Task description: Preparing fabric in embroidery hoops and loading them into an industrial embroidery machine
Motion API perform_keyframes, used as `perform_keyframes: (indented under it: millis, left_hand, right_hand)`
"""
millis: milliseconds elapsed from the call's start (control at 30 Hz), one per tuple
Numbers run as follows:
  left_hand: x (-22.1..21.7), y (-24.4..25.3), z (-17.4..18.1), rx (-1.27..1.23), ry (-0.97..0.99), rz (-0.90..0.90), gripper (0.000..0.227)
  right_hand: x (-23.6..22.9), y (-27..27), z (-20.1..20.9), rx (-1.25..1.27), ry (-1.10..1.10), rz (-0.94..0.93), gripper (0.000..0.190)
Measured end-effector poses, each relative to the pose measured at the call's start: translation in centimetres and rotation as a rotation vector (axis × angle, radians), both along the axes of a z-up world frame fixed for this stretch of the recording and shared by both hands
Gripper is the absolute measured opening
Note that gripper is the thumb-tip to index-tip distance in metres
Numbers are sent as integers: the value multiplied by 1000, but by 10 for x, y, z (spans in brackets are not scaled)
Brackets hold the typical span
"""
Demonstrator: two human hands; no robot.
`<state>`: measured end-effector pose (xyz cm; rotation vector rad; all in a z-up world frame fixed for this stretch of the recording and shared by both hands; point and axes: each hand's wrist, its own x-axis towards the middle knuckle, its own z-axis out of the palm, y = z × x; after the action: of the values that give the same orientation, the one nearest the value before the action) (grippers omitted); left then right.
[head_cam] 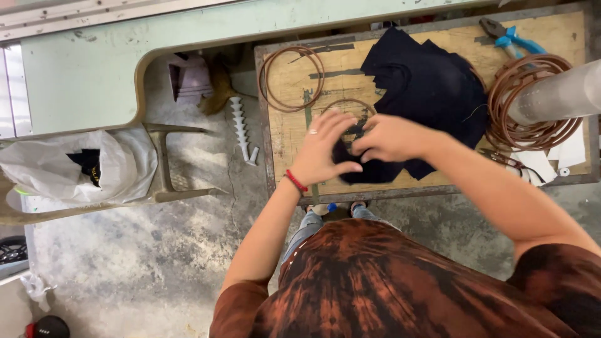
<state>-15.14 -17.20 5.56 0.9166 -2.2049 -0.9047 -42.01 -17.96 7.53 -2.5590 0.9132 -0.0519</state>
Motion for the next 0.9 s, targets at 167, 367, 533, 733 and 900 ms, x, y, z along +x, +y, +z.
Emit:
perform_keyframes:
  millis: [167, 367, 533, 733, 900]
  left_hand:
    - [-9, -32, -115, 168, -551, -149, 50]
    - [-7, -11, -78, -313, -645, 166, 74]
    - [-3, 40, -114, -300, -543, -130, 91]
    - [-1, 58, -119, -302, -633, -145, 111]
    - [1, 56, -142, -311, -652, -124, 106]
  right_hand:
    - [14, -14, -64, 199, 227, -165, 38]
    - [2, -29, -128, 229, 400, -358, 34]
    - [0, -44, -155, 201, 449, -412, 39]
    - [9, -47, -136, 215, 434, -408, 41]
    - [11, -50, -143, 237, 435, -431, 37]
